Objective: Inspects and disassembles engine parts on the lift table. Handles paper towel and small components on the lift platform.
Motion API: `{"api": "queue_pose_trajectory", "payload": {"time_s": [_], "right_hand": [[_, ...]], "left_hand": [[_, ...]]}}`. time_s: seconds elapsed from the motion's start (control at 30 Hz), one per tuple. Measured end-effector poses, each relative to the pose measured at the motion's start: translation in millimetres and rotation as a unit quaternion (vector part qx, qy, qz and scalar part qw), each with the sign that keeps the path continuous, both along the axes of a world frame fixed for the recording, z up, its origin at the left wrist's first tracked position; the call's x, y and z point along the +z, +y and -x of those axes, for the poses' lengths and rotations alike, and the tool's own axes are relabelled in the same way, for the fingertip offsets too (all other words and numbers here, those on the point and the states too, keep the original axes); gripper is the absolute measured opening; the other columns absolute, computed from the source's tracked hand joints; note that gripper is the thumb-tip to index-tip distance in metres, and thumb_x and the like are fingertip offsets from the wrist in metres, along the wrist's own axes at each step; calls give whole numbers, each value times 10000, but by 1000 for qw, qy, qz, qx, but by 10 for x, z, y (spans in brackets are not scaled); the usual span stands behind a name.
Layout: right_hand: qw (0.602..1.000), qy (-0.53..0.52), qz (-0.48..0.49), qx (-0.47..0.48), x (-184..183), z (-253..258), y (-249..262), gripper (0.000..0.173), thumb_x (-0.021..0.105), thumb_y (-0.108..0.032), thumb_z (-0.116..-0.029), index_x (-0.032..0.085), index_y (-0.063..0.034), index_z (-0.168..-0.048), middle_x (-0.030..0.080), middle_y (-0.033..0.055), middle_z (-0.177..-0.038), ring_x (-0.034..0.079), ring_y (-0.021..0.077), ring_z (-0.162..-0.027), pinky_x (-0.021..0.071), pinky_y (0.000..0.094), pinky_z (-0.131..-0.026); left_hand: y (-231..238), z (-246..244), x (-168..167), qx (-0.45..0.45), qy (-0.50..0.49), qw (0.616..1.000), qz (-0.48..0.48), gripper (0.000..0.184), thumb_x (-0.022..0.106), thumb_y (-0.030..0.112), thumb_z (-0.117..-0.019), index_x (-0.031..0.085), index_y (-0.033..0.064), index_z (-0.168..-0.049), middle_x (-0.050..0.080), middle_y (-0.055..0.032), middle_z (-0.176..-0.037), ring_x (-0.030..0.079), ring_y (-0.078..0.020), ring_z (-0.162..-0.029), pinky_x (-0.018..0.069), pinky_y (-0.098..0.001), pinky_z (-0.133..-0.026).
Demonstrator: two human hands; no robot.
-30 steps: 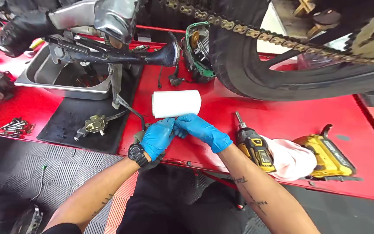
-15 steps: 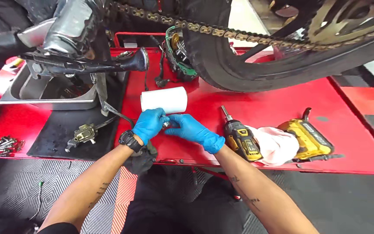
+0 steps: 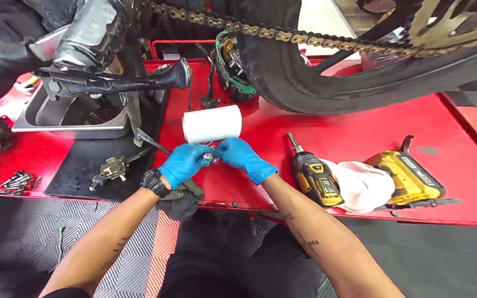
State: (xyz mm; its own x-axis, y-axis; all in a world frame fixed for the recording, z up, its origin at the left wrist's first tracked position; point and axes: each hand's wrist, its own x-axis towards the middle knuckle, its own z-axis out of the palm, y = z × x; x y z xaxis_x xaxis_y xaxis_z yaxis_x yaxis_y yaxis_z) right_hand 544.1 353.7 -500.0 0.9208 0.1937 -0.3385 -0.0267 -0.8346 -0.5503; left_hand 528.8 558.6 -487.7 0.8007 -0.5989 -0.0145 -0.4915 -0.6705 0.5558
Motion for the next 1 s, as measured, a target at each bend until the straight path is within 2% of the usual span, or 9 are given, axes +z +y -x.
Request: {"api": "queue_pose_trajectory", "payload": {"time_s": [0.1, 0.2, 0.33, 0.5, 0.6, 0.67, 0.8, 0.9, 1.0], "right_hand": [[997, -70, -39, -16, -16, 82, 15, 318, 574, -329, -1013, 736, -65, -942, 706, 131, -904, 674, 304, -899, 508, 567, -823], [969, -222, -105, 29, -90, 268, 4, 250, 589, -194, -1002, 749, -81, -1157, 751, 107, -1086, 715, 247, -1021, 549, 482, -950], [943, -263, -95, 180, -176, 327, 21, 503, 670, -154, -920, 604, -48, -1408, 664, 195, -1316, 639, 351, -1219, 490, 524, -1052], [937, -260, -106, 206, -180, 224, 7, 330, 722, -196, -913, 691, -19, -1189, 712, 176, -1132, 679, 329, -1095, 523, 508, -988], [935, -238, -142, 220, -161, 148, -94, 273, 716, -170, -924, 701, -23, -1154, 725, 144, -1104, 691, 263, -1067, 527, 459, -998], [937, -210, -167, 223, -147, 116, -129, 281, 699, -175, -939, 692, -18, -1173, 722, 137, -1107, 692, 223, -1051, 537, 410, -986], [951, -121, -222, 178, -92, 85, -164, 354, 617, -245, -1008, 612, -25, -1285, 708, 112, -1104, 686, 141, -1005, 555, 340, -934], [959, -75, -229, 147, -77, 54, -157, 361, 567, -288, -1042, 597, -25, -1287, 708, 95, -1068, 685, 106, -943, 560, 316, -896], [968, -83, -216, 102, -104, 29, -77, 296, 535, -263, -1060, 697, -26, -1133, 702, 76, -951, 671, 109, -838, 567, 328, -822]], "left_hand": [[-66, 12, -50, 41, 0, 999, -33, 382, 713, 283, -941, 690, 56, -1247, 726, -158, -1148, 691, -315, -1094, 515, -531, -1005], [-132, -31, -32, 102, 61, 993, 2, 375, 708, 333, -951, 684, 47, -1193, 743, -121, -1070, 717, -249, -1017, 546, -488, -969], [-141, -76, -10, 163, 181, 969, 47, 341, 730, 311, -945, 695, 36, -1142, 738, -108, -1054, 708, -203, -995, 548, -451, -961], [-51, -57, 66, 169, 304, 921, 172, 323, 684, 122, -973, 636, -23, -1258, 730, -131, -1055, 723, -140, -906, 603, -314, -857], [143, -3, 127, 81, 136, 982, 104, 293, 639, 155, -996, 691, 70, -1271, 731, -65, -1195, 697, -113, -1082, 548, -322, -998], [237, -37, 62, 9, 19, 997, 73, 339, 650, 162, -980, 688, 94, -1310, 705, -91, -1278, 675, -199, -1165, 514, -412, -1051], [242, -108, -114, -49, -4, 995, 88, 539, 710, 201, -955, 561, 85, -1459, 675, -131, -1324, 675, -243, -1172, 511, -423, -1064], [163, -103, -243, -41, -77, 988, 127, 405, 684, 210, -977, 657, 86, -1361, 703, -126, -1274, 705, -228, -1103, 552, -412, -1004], [79, -116, -273, -11, -117, 985, 127, 268, 624, 223, -1013, 747, 91, -1211, 738, -107, -1195, 719, -226, -1078, 557, -436, -983]]}}
